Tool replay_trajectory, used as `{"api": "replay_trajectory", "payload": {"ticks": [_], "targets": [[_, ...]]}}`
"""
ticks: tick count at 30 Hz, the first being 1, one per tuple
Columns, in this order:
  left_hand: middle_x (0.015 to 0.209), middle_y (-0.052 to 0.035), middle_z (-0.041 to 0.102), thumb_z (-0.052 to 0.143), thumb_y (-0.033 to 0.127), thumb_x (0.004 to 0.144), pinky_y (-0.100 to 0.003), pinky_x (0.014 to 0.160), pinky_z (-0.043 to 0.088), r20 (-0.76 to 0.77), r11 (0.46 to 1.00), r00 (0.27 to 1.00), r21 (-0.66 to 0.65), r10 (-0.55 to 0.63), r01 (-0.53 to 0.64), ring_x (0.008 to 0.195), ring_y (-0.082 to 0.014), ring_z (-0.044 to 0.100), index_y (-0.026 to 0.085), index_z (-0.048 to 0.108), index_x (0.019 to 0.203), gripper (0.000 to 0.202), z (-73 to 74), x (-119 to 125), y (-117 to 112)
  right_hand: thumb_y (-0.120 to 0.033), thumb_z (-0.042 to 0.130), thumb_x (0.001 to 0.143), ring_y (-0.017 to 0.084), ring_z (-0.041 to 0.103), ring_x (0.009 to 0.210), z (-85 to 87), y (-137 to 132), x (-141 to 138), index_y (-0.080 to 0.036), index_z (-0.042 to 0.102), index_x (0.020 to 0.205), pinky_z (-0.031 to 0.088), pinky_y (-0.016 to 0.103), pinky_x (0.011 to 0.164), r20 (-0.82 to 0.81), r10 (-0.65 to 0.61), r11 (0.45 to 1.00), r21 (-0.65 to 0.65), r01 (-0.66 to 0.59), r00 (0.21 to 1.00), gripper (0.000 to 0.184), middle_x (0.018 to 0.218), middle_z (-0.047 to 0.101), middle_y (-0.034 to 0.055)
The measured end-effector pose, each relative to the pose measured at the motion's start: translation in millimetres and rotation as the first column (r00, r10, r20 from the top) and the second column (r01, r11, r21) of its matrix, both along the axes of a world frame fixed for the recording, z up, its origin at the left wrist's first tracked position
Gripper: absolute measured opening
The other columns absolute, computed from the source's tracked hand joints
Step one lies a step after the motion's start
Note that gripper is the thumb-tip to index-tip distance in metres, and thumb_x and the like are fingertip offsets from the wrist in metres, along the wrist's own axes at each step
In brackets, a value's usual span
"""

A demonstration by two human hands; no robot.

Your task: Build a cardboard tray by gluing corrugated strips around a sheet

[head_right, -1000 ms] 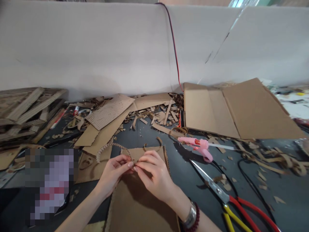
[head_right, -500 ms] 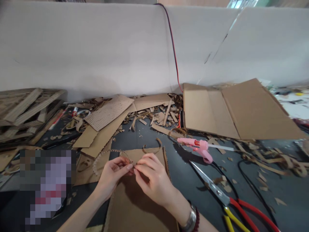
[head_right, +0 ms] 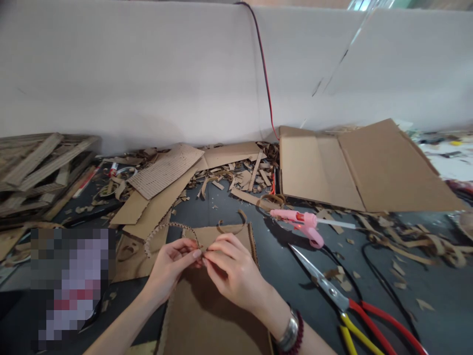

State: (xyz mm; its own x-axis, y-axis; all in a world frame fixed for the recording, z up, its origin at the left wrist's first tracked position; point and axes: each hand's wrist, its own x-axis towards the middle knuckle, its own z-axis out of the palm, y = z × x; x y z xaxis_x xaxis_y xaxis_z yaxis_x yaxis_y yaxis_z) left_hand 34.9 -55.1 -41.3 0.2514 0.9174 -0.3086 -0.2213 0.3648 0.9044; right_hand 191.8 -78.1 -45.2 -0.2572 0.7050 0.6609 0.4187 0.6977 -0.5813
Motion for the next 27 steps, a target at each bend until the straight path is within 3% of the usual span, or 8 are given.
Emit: {"api": "replay_trajectory", "payload": {"ticks": [7, 17, 21, 24, 26, 27], "targets": [[0.052, 0.0028, 0.064, 0.077, 0.023, 0.056, -0.016, 0.053, 0.049, -0.009, 1.000, 1.000, 0.027, 0.009, -0.008, 0.049, -0.0080, 0.060, 0.013, 0.061, 0.063, 0.020, -2.1, -0.2, 0.0, -0.002, 0.053, 0.076, 0.018, 0.050, 0.080, -2.6, 0.4, -2.2, -0.014, 0.059, 0.085, 0.051, 0.032, 0.071, 0.016, -0.025, 1.000, 0.015, 0.025, 1.000, 0.017, 0.079, 0.060, 0.0074], [0.055, 0.0031, 0.065, 0.076, 0.021, 0.055, -0.016, 0.055, 0.050, -0.070, 0.996, 0.997, 0.082, 0.025, -0.019, 0.051, -0.0084, 0.061, 0.014, 0.061, 0.061, 0.017, 2.5, 1.6, -1.0, -0.002, 0.046, 0.079, 0.018, 0.049, 0.077, -1.1, -1.6, -0.8, -0.010, 0.058, 0.084, 0.050, 0.034, 0.076, 0.231, -0.069, 0.995, 0.086, 0.051, 0.970, 0.015, 0.077, 0.059, 0.0095], [0.056, 0.0018, 0.065, 0.074, 0.025, 0.055, -0.020, 0.055, 0.051, -0.186, 0.990, 0.981, 0.140, 0.052, -0.026, 0.052, -0.0119, 0.062, 0.014, 0.061, 0.064, 0.019, 0.7, 2.4, -1.8, -0.004, 0.044, 0.080, 0.018, 0.048, 0.076, -1.3, -1.5, -0.7, -0.011, 0.057, 0.083, 0.050, 0.033, 0.073, 0.249, -0.060, 0.997, 0.058, 0.047, 0.967, 0.015, 0.076, 0.058, 0.0089], [0.055, 0.0007, 0.063, 0.070, 0.029, 0.062, -0.021, 0.051, 0.049, -0.304, 0.975, 0.950, 0.221, 0.076, -0.008, 0.050, -0.0127, 0.060, 0.014, 0.060, 0.064, 0.018, -1.2, 0.7, -4.1, -0.004, 0.043, 0.081, 0.017, 0.048, 0.075, -1.6, -1.4, -0.7, -0.012, 0.055, 0.083, 0.049, 0.032, 0.070, 0.172, -0.044, 0.998, -0.027, 0.049, 0.984, 0.015, 0.076, 0.057, 0.0081], [0.050, 0.0014, 0.058, 0.062, 0.031, 0.071, -0.019, 0.046, 0.044, -0.461, 0.926, 0.882, 0.366, 0.095, 0.092, 0.047, -0.0111, 0.056, 0.014, 0.056, 0.060, 0.021, -1.5, -1.3, -6.0, -0.005, 0.042, 0.081, 0.017, 0.048, 0.076, -1.6, -1.5, -0.6, -0.014, 0.054, 0.084, 0.048, 0.031, 0.067, 0.113, -0.060, 0.995, -0.078, 0.069, 0.992, 0.015, 0.077, 0.056, 0.0079], [0.049, 0.0018, 0.055, 0.057, 0.030, 0.076, -0.019, 0.044, 0.042, -0.542, 0.877, 0.834, 0.447, 0.107, 0.178, 0.045, -0.0103, 0.053, 0.015, 0.055, 0.059, 0.023, -1.4, -2.3, -6.9, -0.006, 0.042, 0.081, 0.017, 0.048, 0.076, -1.5, -1.6, -0.7, -0.014, 0.054, 0.085, 0.048, 0.032, 0.067, 0.091, -0.073, 0.992, -0.097, 0.082, 0.993, 0.015, 0.077, 0.055, 0.0076]]}}
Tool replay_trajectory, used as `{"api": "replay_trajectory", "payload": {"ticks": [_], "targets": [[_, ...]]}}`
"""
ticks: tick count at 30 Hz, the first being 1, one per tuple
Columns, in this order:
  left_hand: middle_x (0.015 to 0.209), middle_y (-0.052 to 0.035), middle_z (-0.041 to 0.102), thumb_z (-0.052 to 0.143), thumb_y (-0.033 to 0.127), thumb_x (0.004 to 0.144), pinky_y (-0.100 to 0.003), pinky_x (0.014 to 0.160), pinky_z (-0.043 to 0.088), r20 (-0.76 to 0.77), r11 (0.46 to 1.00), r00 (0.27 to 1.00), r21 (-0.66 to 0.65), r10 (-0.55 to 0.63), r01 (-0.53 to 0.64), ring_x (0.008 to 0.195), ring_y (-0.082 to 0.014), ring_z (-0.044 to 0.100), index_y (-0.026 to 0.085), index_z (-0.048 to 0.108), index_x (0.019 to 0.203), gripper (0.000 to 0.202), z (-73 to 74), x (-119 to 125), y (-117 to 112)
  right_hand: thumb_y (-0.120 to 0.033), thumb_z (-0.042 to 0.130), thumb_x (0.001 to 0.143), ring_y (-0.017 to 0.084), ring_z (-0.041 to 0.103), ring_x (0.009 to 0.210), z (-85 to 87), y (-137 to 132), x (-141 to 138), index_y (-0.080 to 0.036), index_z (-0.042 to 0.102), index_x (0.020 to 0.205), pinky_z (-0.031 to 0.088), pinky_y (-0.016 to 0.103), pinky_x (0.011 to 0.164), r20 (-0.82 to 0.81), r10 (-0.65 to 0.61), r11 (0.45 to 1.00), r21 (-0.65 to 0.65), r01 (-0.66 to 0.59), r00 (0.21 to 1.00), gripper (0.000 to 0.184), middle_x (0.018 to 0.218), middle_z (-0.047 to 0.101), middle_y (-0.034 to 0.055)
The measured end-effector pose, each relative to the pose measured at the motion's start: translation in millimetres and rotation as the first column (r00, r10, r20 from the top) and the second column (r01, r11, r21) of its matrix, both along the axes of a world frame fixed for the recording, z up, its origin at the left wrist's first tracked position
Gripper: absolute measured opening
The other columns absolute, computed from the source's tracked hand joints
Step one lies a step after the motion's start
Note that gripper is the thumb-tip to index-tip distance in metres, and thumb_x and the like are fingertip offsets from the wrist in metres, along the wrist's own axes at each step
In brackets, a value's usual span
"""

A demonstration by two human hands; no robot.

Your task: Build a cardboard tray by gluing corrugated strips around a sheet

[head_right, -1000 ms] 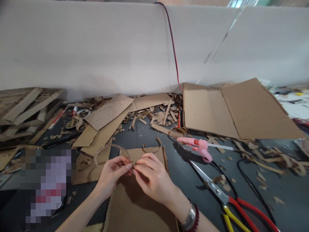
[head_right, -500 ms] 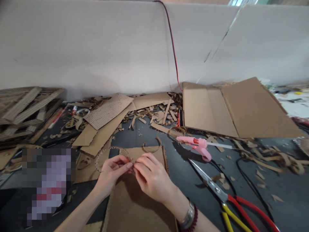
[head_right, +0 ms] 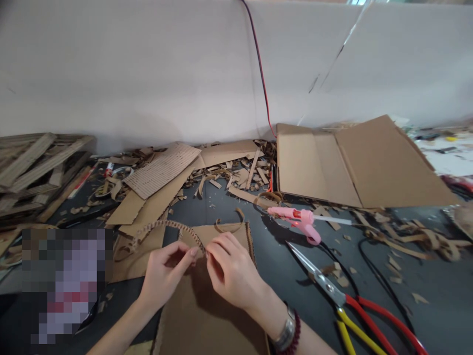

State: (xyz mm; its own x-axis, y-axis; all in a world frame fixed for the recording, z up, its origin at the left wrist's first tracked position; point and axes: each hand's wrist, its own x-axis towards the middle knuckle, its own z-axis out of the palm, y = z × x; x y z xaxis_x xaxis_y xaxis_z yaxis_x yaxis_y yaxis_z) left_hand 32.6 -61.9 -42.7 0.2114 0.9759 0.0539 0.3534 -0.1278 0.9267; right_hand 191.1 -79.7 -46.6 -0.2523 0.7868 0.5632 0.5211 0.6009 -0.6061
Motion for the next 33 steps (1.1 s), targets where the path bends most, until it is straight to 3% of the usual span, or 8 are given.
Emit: {"api": "replay_trajectory", "payload": {"ticks": [3, 8, 21, 33], "targets": [[0.058, 0.0004, 0.055, 0.045, 0.025, 0.084, -0.020, 0.048, 0.041, -0.240, 0.955, 0.962, 0.229, -0.134, 0.190, 0.050, -0.0105, 0.052, 0.015, 0.055, 0.069, 0.020, 0.5, -2, -2, -0.006, 0.040, 0.082, 0.017, 0.048, 0.074, 0.4, -1, -1, -0.016, 0.052, 0.084, 0.047, 0.032, 0.065, -0.025, -0.007, 0.999, -0.048, 0.006, 1.000, 0.016, 0.077, 0.053, 0.0068], [0.063, -0.0008, 0.054, 0.038, 0.020, 0.087, -0.023, 0.053, 0.041, -0.440, 0.900, 0.882, 0.296, -0.169, 0.320, 0.057, -0.0130, 0.053, 0.017, 0.050, 0.073, 0.019, -2.1, -3, -4, -0.003, 0.038, 0.081, 0.018, 0.047, 0.076, -0.4, -2, -3, -0.016, 0.050, 0.084, 0.047, 0.032, 0.067, 0.006, 0.051, 0.996, -0.074, -0.050, 0.999, 0.018, 0.077, 0.053, 0.0068], [0.060, -0.0008, 0.053, 0.034, 0.016, 0.085, -0.024, 0.050, 0.039, -0.586, 0.866, 0.806, 0.355, -0.088, 0.353, 0.054, -0.0143, 0.052, 0.018, 0.046, 0.067, 0.021, -7.6, -1, -5, -0.003, 0.037, 0.083, 0.019, 0.050, 0.075, -8.0, -3, -6, -0.013, 0.053, 0.084, 0.049, 0.032, 0.066, 0.110, 0.025, 0.999, -0.047, -0.020, 0.994, 0.019, 0.075, 0.057, 0.0082], [0.061, -0.0006, 0.054, 0.033, 0.016, 0.086, -0.024, 0.051, 0.040, -0.602, 0.880, 0.787, 0.291, -0.136, 0.375, 0.056, -0.0143, 0.054, 0.018, 0.045, 0.069, 0.022, -7.8, -1, -3, -0.005, 0.038, 0.084, 0.020, 0.053, 0.069, -9.5, -3, -6, -0.012, 0.057, 0.079, 0.049, 0.032, 0.060, 0.170, -0.017, 1.000, 0.005, 0.016, 0.985, 0.021, 0.069, 0.059, 0.0080]]}}
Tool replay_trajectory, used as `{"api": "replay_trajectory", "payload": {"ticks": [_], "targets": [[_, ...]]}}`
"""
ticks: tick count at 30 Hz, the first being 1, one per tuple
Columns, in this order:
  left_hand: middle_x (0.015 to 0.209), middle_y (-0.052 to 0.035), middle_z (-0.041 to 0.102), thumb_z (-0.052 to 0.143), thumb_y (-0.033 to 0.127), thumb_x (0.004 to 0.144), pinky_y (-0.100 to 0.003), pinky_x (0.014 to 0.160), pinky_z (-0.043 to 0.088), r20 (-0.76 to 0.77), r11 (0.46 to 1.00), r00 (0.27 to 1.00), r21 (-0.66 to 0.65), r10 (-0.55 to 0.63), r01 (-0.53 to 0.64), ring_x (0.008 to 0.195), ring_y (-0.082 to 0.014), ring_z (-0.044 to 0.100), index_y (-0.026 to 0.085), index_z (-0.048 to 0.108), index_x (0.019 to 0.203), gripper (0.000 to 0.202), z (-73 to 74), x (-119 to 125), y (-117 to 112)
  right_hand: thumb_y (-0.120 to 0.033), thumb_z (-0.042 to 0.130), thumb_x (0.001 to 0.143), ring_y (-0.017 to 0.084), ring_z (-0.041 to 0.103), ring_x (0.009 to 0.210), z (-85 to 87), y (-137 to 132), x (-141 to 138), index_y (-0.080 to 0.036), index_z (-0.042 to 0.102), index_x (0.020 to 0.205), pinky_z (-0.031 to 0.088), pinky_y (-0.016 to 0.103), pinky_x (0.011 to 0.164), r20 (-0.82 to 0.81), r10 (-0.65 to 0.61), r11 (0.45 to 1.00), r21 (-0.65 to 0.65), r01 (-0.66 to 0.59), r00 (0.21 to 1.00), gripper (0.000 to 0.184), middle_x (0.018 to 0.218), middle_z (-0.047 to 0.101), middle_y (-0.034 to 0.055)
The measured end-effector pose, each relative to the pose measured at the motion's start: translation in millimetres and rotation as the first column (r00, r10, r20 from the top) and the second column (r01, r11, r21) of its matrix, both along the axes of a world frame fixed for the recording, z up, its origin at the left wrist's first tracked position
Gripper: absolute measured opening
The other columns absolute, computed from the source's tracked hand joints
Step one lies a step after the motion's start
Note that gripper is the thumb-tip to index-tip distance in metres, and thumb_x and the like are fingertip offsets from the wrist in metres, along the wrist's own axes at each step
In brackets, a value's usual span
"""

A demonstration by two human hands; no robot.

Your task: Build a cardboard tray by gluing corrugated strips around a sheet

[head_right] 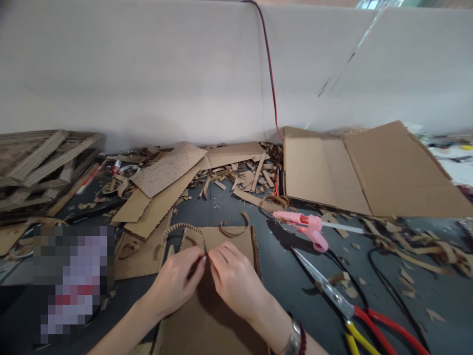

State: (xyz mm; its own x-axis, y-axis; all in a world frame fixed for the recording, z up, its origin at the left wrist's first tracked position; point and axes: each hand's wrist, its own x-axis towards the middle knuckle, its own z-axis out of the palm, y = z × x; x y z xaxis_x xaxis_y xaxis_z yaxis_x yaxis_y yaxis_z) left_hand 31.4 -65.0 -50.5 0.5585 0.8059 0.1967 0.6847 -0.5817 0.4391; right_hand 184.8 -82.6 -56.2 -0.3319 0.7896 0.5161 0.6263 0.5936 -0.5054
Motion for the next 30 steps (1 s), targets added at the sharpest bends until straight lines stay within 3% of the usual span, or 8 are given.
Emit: {"api": "replay_trajectory", "payload": {"ticks": [16, 30], "targets": [[0.055, -0.0011, 0.052, 0.034, 0.012, 0.082, -0.026, 0.048, 0.037, -0.072, 0.984, 0.997, 0.180, 0.001, 0.012, 0.051, -0.0153, 0.051, 0.018, 0.047, 0.061, 0.026, -3.2, 1.7, -1.6, -0.006, 0.037, 0.085, 0.019, 0.051, 0.065, -3.3, 0.0, 0.2, -0.014, 0.056, 0.070, 0.047, 0.031, 0.058, 0.068, 0.010, 1.000, -0.019, -0.009, 0.998, 0.025, 0.063, 0.058, 0.0068], [0.048, 0.0013, 0.048, 0.040, 0.012, 0.077, -0.024, 0.044, 0.032, -0.017, 0.978, 0.999, 0.205, 0.039, -0.035, 0.044, -0.0118, 0.047, 0.018, 0.046, 0.053, 0.026, -5.7, 1.3, -1.5, -0.007, 0.038, 0.082, 0.017, 0.051, 0.063, -0.1, -3.0, -1.0, -0.016, 0.054, 0.069, 0.042, 0.027, 0.056, 0.014, 0.012, 0.990, -0.139, -0.010, 1.000, 0.022, 0.063, 0.056, 0.0046]]}}
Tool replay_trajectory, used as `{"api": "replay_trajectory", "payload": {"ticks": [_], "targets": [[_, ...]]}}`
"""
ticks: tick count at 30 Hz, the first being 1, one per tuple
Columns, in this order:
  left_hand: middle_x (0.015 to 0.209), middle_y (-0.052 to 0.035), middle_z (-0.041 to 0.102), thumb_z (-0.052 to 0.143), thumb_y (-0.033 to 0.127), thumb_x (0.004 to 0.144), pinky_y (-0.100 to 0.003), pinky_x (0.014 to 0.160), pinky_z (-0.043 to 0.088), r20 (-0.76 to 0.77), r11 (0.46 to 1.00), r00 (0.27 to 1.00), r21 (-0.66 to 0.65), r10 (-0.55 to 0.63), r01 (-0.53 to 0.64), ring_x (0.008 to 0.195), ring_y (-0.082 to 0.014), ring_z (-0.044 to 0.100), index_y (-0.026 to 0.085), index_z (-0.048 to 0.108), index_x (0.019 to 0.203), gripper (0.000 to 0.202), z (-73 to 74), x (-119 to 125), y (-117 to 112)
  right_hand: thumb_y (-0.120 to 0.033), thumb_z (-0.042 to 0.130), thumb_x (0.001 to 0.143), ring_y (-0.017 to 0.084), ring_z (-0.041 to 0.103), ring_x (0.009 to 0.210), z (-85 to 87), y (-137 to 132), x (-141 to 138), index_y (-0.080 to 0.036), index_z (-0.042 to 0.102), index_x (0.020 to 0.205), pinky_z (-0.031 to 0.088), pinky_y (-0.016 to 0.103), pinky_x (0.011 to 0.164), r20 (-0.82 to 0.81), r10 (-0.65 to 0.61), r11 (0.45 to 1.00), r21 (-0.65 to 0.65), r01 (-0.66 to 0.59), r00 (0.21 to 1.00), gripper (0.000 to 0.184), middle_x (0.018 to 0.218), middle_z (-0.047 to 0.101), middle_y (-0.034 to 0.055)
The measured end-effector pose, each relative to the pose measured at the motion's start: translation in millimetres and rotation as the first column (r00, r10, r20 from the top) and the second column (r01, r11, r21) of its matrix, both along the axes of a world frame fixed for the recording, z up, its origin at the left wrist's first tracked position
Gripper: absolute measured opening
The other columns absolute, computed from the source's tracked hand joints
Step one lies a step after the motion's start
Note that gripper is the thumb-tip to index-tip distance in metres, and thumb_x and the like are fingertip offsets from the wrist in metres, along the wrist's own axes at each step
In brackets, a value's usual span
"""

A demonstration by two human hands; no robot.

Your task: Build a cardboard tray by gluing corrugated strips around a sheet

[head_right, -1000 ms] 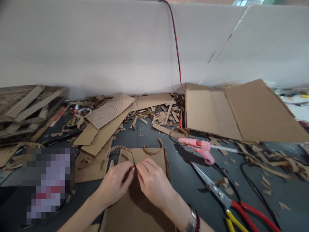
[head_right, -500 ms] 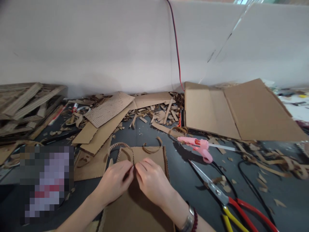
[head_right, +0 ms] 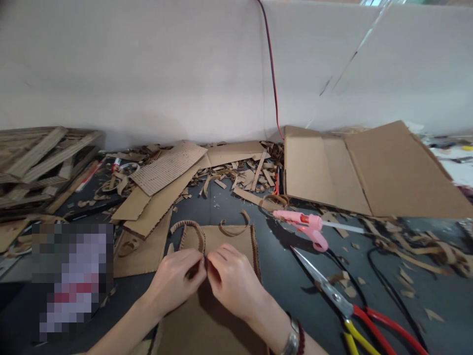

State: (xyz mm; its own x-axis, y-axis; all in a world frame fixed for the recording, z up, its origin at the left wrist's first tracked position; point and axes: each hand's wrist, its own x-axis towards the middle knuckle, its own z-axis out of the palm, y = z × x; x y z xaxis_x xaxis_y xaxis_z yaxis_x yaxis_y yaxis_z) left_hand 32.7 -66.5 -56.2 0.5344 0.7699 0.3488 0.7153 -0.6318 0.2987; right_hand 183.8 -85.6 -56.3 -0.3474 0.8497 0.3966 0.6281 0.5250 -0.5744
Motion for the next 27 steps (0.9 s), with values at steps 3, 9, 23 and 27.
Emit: {"api": "replay_trajectory", "payload": {"ticks": [3, 9, 23, 27], "targets": [[0.048, 0.0011, 0.048, 0.040, 0.013, 0.077, -0.023, 0.044, 0.033, 0.014, 1.000, 1.000, -0.011, 0.005, -0.005, 0.045, -0.0119, 0.047, 0.018, 0.045, 0.053, 0.025, -0.8, -0.4, 0.0, -0.008, 0.041, 0.081, 0.017, 0.052, 0.064, 0.2, 0.2, 0.8, -0.016, 0.054, 0.069, 0.042, 0.027, 0.057, -0.046, -0.011, 0.999, -0.040, 0.009, 0.999, 0.020, 0.064, 0.058, 0.0049], [0.050, 0.0010, 0.049, 0.038, 0.013, 0.079, -0.023, 0.046, 0.034, 0.034, 0.999, 0.999, -0.033, 0.006, -0.004, 0.047, -0.0118, 0.048, 0.018, 0.046, 0.055, 0.026, -0.6, -1.9, -0.6, -0.010, 0.042, 0.081, 0.017, 0.052, 0.067, 3.7, 2.3, 3.1, -0.016, 0.055, 0.077, 0.042, 0.028, 0.059, -0.003, -0.001, 0.999, -0.042, 0.001, 1.000, 0.015, 0.069, 0.058, 0.0053], [0.048, 0.0004, 0.049, 0.039, 0.011, 0.078, -0.023, 0.045, 0.033, 0.055, 0.997, 0.996, -0.006, -0.072, 0.073, 0.045, -0.0119, 0.047, 0.018, 0.045, 0.053, 0.026, 1.4, -1.2, 0.2, -0.006, 0.046, 0.074, 0.016, 0.046, 0.063, 7.2, 2.1, 4.1, -0.017, 0.049, 0.066, 0.032, 0.027, 0.051, 0.275, 0.056, 0.998, -0.001, -0.058, 0.960, 0.014, 0.065, 0.054, 0.0023], [0.048, 0.0003, 0.049, 0.038, 0.011, 0.078, -0.023, 0.045, 0.033, 0.069, 0.997, 0.995, -0.006, -0.077, 0.078, 0.045, -0.0119, 0.047, 0.018, 0.045, 0.053, 0.027, 2.5, -1.3, -0.1, -0.006, 0.047, 0.075, 0.015, 0.046, 0.062, 6.8, 2.9, 4.6, -0.018, 0.047, 0.065, 0.031, 0.026, 0.052, 0.254, 0.061, 0.998, -0.009, -0.061, 0.965, 0.015, 0.064, 0.053, 0.0010]]}}
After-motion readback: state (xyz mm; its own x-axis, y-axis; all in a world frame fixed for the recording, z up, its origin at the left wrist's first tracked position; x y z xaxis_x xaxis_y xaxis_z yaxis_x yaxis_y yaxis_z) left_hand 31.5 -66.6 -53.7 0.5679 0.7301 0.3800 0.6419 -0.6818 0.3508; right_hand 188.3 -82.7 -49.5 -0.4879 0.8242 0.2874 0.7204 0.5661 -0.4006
